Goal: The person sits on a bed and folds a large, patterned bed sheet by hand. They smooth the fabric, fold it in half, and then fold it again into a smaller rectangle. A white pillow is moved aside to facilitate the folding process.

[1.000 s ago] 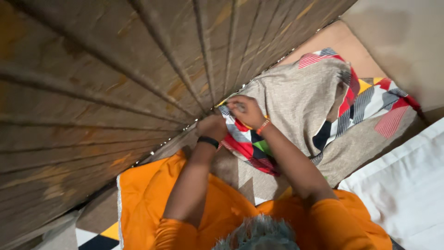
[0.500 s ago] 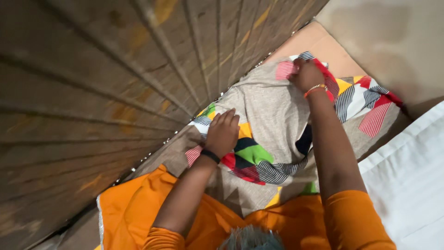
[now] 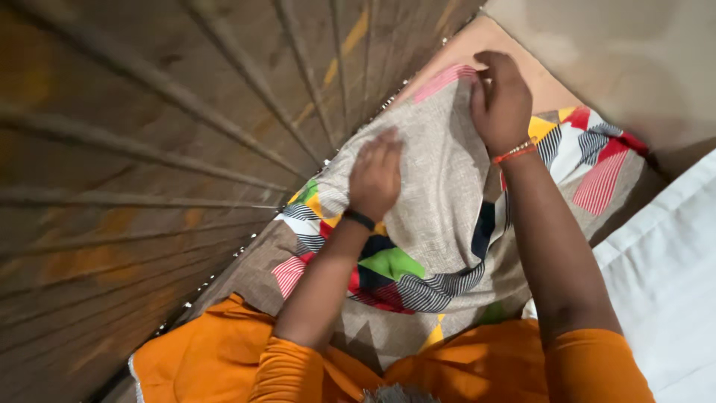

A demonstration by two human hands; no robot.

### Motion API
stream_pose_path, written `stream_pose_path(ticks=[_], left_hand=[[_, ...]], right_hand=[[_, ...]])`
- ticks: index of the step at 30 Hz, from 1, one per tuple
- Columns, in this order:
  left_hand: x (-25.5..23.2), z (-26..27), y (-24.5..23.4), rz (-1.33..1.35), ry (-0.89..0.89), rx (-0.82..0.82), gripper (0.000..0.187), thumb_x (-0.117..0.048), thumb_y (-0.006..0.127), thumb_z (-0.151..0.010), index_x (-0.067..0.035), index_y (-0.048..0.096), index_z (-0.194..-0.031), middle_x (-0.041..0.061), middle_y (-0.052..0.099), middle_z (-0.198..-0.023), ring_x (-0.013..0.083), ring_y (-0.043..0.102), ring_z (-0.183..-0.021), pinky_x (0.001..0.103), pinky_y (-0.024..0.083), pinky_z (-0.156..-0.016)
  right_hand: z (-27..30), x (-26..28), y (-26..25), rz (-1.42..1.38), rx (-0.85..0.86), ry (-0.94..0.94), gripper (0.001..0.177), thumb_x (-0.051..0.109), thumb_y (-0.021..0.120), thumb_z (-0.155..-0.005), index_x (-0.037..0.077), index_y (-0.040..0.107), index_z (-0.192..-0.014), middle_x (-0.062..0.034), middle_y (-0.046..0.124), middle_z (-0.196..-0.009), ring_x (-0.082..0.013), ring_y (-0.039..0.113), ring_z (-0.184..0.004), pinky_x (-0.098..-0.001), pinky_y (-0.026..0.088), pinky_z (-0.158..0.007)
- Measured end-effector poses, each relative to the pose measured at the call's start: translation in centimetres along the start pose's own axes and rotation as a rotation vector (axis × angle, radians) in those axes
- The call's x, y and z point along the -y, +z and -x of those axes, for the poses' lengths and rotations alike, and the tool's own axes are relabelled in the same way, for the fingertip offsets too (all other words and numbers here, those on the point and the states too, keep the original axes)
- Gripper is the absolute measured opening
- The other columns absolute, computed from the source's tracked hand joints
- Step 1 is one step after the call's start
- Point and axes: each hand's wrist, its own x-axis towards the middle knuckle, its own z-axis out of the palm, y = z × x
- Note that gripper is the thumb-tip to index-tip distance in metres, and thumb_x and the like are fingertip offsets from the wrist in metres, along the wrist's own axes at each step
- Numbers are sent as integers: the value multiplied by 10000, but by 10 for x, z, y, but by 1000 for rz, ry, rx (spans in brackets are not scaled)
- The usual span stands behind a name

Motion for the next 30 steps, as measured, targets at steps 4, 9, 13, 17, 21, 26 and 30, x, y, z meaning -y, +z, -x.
stream_pose_path(ticks=[4, 9, 13, 17, 21, 26, 30], left_hand=[[19, -30, 13, -8, -135, -21, 337, -95, 535, -950, -55, 637, -1269, 150, 646, -1345, 357, 642, -1164, 463, 523, -987], [36, -51, 26, -248, -349, 328, 278, -195, 537, -1025, -73, 612, -1263, 179, 734, -1023, 393, 722, -823, 526, 575, -712], [33, -59, 33, -260, -472, 392, 244, -276, 540, -1061, -97, 605, -1214, 162, 758, -969, 379, 727, -836, 533, 570, -736], [14, -57, 25, 11, -408, 76, 365, -234, 600, -984, -55, 570, -1301, 182, 700, -1205, 395, 697, -984, 503, 560, -829], [7, -34, 17, -48, -106, 10, 507, -222, 629, -943, -24, 507, -1394, 173, 570, -1409, 369, 582, -1267, 462, 483, -1051], [16, -13, 27, -119, -122, 54, 587, -265, 659, -889, 10, 494, -1380, 233, 512, -1462, 417, 522, -1289, 506, 413, -1087], [19, 0, 33, -148, -102, -79, 535, -269, 622, -929, 19, 513, -1367, 230, 514, -1459, 421, 508, -1341, 501, 397, -1161]], right_hand=[[3, -56, 12, -58, -112, 226, 229, 81, 619, -1017, 24, 614, -1238, -171, 696, -1190, -333, 703, -851, -429, 552, -781], [5, -106, 23, 395, 431, 327, 182, 235, 665, -949, 92, 731, -1039, -208, 719, -987, -421, 672, -906, -515, 528, -780], [-13, -99, 17, 354, 351, 397, 197, 221, 640, -982, 84, 707, -1106, -239, 716, -996, -438, 678, -941, -521, 535, -839], [-31, -75, 9, 70, -44, 68, 387, 76, 589, -976, -41, 535, -1342, -239, 678, -1231, -439, 655, -1093, -493, 540, -940], [-11, -20, 15, 90, 83, -50, 352, 73, 666, -985, -11, 589, -1317, -226, 625, -1248, -429, 599, -1157, -497, 498, -987], [16, 28, 49, 159, 299, -410, 241, 161, 696, -850, 78, 703, -1076, -110, 678, -1181, -312, 630, -1149, -484, 468, -1020], [47, 44, 67, 338, 142, -566, 263, 235, 691, -876, 100, 720, -1099, -62, 695, -1207, -238, 627, -1118, -462, 432, -1008]])
